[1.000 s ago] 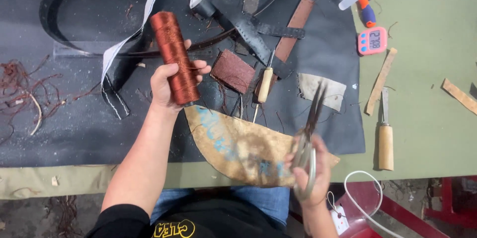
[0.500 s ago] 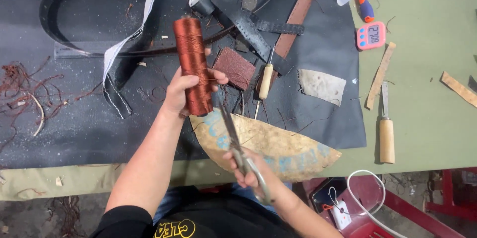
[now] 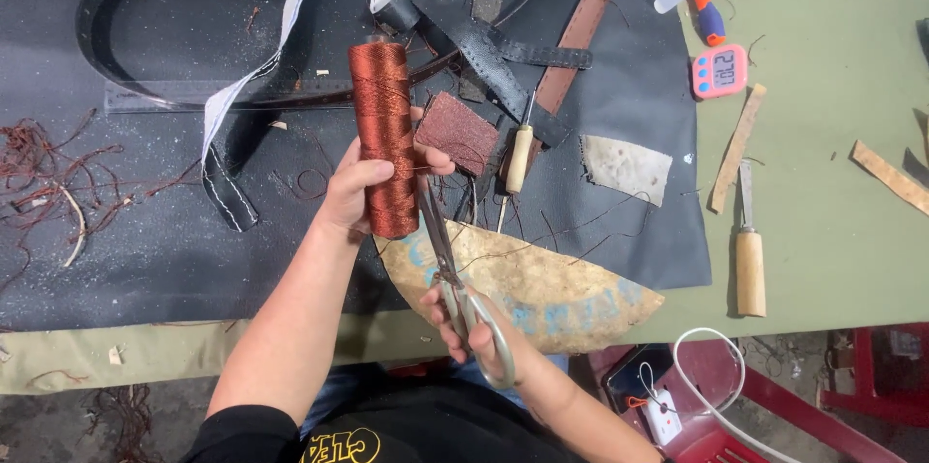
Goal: Unwinding thread from a spool, cutting it to length with scissors, and threading a needle for leatherwork.
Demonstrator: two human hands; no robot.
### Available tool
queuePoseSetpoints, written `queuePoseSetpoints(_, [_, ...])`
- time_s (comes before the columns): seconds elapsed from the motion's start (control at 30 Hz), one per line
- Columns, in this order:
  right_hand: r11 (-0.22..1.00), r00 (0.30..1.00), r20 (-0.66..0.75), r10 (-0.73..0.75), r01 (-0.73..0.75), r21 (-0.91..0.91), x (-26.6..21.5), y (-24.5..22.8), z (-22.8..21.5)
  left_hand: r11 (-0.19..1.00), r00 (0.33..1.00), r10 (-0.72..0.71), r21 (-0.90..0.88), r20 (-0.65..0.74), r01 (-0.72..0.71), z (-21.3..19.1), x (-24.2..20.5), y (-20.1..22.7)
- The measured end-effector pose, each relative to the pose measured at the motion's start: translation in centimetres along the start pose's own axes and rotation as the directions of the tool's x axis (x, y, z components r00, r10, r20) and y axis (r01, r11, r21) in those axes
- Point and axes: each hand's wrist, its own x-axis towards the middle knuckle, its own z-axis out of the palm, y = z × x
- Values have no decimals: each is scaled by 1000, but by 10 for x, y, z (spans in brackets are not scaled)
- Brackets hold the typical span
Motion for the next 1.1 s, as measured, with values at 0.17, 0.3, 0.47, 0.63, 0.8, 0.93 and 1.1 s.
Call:
queuePoseSetpoints(0.17, [1000, 1000, -6, 11, -12, -26, 2, 5, -4, 1000, 999, 24, -14, 40, -23, -2, 1, -3])
queuePoseSetpoints(0.3, [999, 999, -22, -29, 29, -16, 10, 6, -10, 999, 999, 10, 41, 37, -12, 6, 2, -6])
queuePoseSetpoints(0.47, [979, 980, -48, -192, 188, -80, 26, 17, -18, 993, 985, 115, 44, -125, -111, 6, 6, -31])
queuePoseSetpoints(0.63, [978, 978, -76, -194, 187, -90, 31, 13, -13, 985, 951, 122, 154, -283, -81, 15, 6, -32])
queuePoseSetpoints(0.8, [949, 969, -96, -226, 197, -248, 36, -2, -3, 982, 949, 124, 176, -290, -74, -1, 8, -47])
queuePoseSetpoints(0.93, [953, 959, -128, -254, 226, -200, 40, 12, 2, 979, 939, 123, 193, -320, -63, 19, 8, -41])
queuePoseSetpoints(1.1, [958, 952, -146, -270, 251, -140, 43, 26, 3, 963, 950, 150, 259, -274, -77, -3, 11, -48])
